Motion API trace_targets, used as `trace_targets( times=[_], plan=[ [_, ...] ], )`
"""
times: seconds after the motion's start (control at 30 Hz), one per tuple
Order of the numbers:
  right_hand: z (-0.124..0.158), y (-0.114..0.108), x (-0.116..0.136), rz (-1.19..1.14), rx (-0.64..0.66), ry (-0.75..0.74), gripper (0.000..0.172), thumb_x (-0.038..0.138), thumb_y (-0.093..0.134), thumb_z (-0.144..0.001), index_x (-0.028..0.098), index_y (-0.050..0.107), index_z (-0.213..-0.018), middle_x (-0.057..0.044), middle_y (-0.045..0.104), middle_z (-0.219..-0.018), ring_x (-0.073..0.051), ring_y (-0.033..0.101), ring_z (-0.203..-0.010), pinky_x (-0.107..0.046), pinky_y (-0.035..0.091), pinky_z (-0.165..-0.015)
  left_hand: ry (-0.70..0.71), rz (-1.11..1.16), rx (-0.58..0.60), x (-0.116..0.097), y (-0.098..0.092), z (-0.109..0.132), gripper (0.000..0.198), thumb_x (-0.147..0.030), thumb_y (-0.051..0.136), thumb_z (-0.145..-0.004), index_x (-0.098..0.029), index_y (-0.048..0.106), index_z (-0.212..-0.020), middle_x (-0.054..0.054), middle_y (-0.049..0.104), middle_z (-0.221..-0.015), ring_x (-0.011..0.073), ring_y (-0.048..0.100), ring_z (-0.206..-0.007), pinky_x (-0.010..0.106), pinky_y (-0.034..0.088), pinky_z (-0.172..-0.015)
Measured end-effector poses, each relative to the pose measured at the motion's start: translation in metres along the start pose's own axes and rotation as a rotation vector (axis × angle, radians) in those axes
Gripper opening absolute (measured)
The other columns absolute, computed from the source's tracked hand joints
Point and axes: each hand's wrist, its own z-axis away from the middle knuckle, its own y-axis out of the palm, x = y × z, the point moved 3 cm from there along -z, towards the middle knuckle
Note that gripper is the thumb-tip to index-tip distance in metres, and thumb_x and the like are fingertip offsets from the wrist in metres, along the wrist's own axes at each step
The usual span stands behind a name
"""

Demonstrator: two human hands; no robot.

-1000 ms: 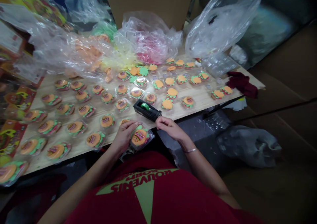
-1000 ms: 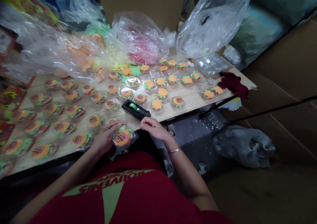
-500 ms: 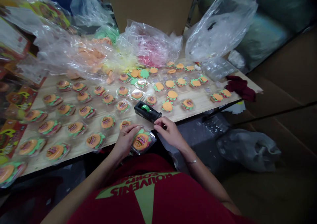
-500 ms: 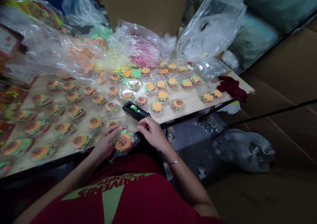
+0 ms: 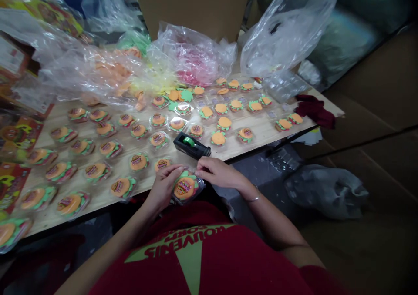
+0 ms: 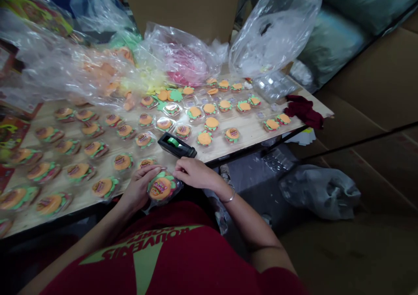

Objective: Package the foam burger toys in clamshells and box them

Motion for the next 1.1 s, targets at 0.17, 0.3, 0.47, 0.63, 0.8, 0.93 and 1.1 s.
trace_targets(
  times=[0.17,0.3,0.47,0.63,0.8,0.93,1.1],
  plan=[
    [0.008,-0.002,0.007,0.028,-0.252,0.084,0.029,0.03,0.064,-0.085,0.017,0.057,-0.11,-0.005,0.057,-0.098,-0.015,0.053,-0.08,-0.026,0.042,-0.07,0.027,0.011,-0.036,-0.004,-0.003,0.001,0.029,-0.034,0.084,-0.056,-0.015,0.074,-0.074,0.004,0.073,-0.071,0.0153,0.064,-0.062,0.024,0.051,-0.061],
    [0.015,0.001,0.009,-0.092,-0.469,0.111,0.01,0.023,0.058,-0.088,0.017,0.065,-0.084,-0.002,0.058,-0.081,-0.015,0.055,-0.077,-0.026,0.041,-0.071,0.057,0.003,-0.039,-0.005,-0.002,0.0,0.029,-0.036,0.083,-0.058,-0.015,0.074,-0.076,0.004,0.073,-0.072,0.0147,0.064,-0.063,0.023,0.051,-0.06],
    [0.009,0.024,0.002,-0.469,-0.274,0.255,0.017,0.027,0.056,-0.086,0.015,0.063,-0.077,0.001,0.057,-0.068,-0.012,0.05,-0.062,-0.023,0.037,-0.058,0.088,0.001,-0.04,-0.004,0.003,0.0,0.028,-0.036,0.082,-0.06,-0.015,0.074,-0.077,0.003,0.072,-0.073,0.0137,0.063,-0.061,0.022,0.051,-0.058],
    [0.01,0.033,-0.008,-0.622,-0.321,0.301,0.026,0.036,0.051,-0.088,0.015,0.054,-0.073,0.004,0.046,-0.064,-0.009,0.04,-0.06,-0.021,0.031,-0.055,0.026,0.027,-0.044,-0.006,0.015,-0.002,0.031,-0.036,0.085,-0.054,-0.016,0.073,-0.075,0.002,0.072,-0.068,0.0129,0.063,-0.058,0.02,0.05,-0.056],
    [0.033,0.021,-0.025,-0.598,-0.388,0.3,0.024,0.038,0.051,-0.088,0.015,0.057,-0.081,0.003,0.049,-0.07,-0.01,0.042,-0.065,-0.022,0.033,-0.06,-0.105,-0.02,0.079,0.007,0.042,-0.015,0.034,-0.037,0.086,-0.05,-0.015,0.073,-0.073,0.003,0.072,-0.068,0.0146,0.063,-0.059,0.023,0.05,-0.056],
    [0.055,0.003,-0.046,-0.583,-0.54,0.306,0.028,0.043,0.05,-0.089,0.017,0.054,-0.079,0.003,0.047,-0.069,-0.011,0.041,-0.064,-0.022,0.034,-0.059,-0.082,-0.097,0.182,0.019,0.084,-0.032,0.032,-0.038,0.082,-0.054,-0.014,0.072,-0.074,0.003,0.071,-0.071,0.0148,0.062,-0.063,0.023,0.048,-0.059],
    [0.076,-0.036,-0.098,-0.631,-0.833,0.419,0.034,0.05,0.06,-0.079,0.017,0.056,-0.073,0.003,0.05,-0.064,-0.011,0.044,-0.059,-0.022,0.037,-0.056,-0.066,-0.152,0.281,0.029,0.149,-0.064,0.046,-0.042,0.08,-0.057,-0.013,0.07,-0.091,0.006,0.071,-0.085,0.0177,0.063,-0.074,0.027,0.048,-0.068]
  ],
)
